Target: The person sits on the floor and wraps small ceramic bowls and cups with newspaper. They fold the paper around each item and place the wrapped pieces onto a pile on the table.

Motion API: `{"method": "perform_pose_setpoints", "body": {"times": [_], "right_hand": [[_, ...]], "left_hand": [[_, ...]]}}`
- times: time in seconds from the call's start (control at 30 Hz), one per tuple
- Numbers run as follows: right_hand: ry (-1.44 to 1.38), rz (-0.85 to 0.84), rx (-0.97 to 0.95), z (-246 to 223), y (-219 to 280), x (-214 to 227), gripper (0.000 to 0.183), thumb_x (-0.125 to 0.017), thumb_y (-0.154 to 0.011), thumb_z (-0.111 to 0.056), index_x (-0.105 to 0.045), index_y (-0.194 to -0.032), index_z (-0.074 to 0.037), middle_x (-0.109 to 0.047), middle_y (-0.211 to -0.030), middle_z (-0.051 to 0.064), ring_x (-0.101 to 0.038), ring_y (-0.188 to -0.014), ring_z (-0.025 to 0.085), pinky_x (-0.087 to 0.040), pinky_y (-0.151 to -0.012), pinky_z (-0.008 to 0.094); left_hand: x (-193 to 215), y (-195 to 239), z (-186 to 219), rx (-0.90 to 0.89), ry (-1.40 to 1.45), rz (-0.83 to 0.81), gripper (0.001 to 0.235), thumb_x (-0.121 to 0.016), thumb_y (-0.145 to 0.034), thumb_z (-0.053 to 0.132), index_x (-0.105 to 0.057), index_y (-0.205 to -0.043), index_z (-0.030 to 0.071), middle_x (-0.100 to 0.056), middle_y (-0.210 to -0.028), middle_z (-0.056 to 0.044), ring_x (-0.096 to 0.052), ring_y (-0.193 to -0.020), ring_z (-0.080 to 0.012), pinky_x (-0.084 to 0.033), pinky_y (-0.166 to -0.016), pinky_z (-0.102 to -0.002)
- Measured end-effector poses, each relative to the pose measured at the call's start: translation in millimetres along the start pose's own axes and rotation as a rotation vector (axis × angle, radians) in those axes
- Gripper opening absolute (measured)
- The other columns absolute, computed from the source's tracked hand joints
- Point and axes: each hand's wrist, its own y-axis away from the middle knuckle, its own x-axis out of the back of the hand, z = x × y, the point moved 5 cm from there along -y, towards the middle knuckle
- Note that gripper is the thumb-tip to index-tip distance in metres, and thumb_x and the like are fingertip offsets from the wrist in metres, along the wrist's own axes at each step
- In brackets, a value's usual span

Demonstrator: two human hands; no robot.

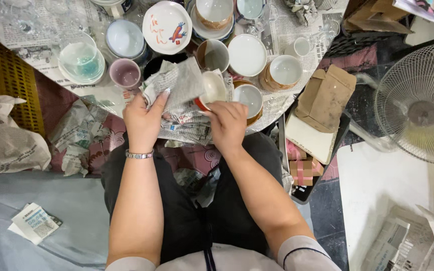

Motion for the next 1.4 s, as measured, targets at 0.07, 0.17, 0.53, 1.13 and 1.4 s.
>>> {"method": "perform_pose_setpoints", "body": {"times": [0.07, 0.17, 0.53, 1.13, 1.4], "right_hand": [[-0.042, 0.087, -0.007, -3, 4, 9, 0.021, -0.080, -0.081, -0.002, -0.072, -0.100, -0.006, -0.073, -0.103, 0.007, -0.066, -0.096, 0.028, -0.048, -0.090, 0.039], [-0.067, 0.211, 0.037, -5, 6, 26, 0.022, -0.076, -0.081, 0.005, -0.071, -0.100, -0.003, -0.073, -0.104, 0.011, -0.066, -0.097, 0.030, -0.052, -0.090, 0.040], [0.102, -0.213, 0.092, -4, -16, -25, 0.032, -0.080, -0.083, -0.011, -0.073, -0.115, -0.015, -0.070, -0.120, -0.001, -0.061, -0.109, 0.026, -0.045, -0.100, 0.043], [0.326, -0.275, 0.077, -14, -2, -28, 0.037, -0.078, -0.087, -0.025, -0.070, -0.123, -0.026, -0.066, -0.123, -0.008, -0.055, -0.116, 0.024, -0.032, -0.097, 0.047], [0.221, -0.204, 0.119, -9, 8, -23, 0.040, -0.080, -0.088, -0.026, -0.070, -0.126, -0.023, -0.061, -0.131, 0.003, -0.053, -0.122, 0.029, -0.033, -0.102, 0.045]], "left_hand": [[0, 0, 5, 0.018, -0.150, 0.028, 0.023, -0.076, -0.095, 0.021, -0.073, -0.107, 0.002, -0.076, -0.085, -0.005, -0.070, -0.060, -0.0111, -0.053, -0.056, -0.027], [0, 4, 12, -0.067, -0.473, 0.066, 0.025, -0.079, -0.093, 0.031, -0.075, -0.094, 0.006, -0.073, -0.070, -0.011, -0.072, -0.061, -0.0228, -0.053, -0.057, -0.036], [-15, 5, 15, -0.283, -0.668, 0.092, 0.051, -0.078, -0.087, 0.027, -0.061, -0.132, 0.011, -0.072, -0.081, -0.015, -0.069, -0.072, -0.0377, -0.052, -0.060, -0.047], [-8, 15, -12, -0.160, -0.633, 0.185, 0.031, -0.064, -0.103, 0.024, -0.062, -0.133, 0.014, -0.070, -0.078, -0.012, -0.068, -0.070, -0.0347, -0.051, -0.063, -0.046], [-10, 12, -9, -0.266, -0.642, 0.211, 0.035, -0.063, -0.104, 0.022, -0.059, -0.137, 0.012, -0.074, -0.099, -0.016, -0.070, -0.085, -0.0374, -0.053, -0.069, -0.047]]}}
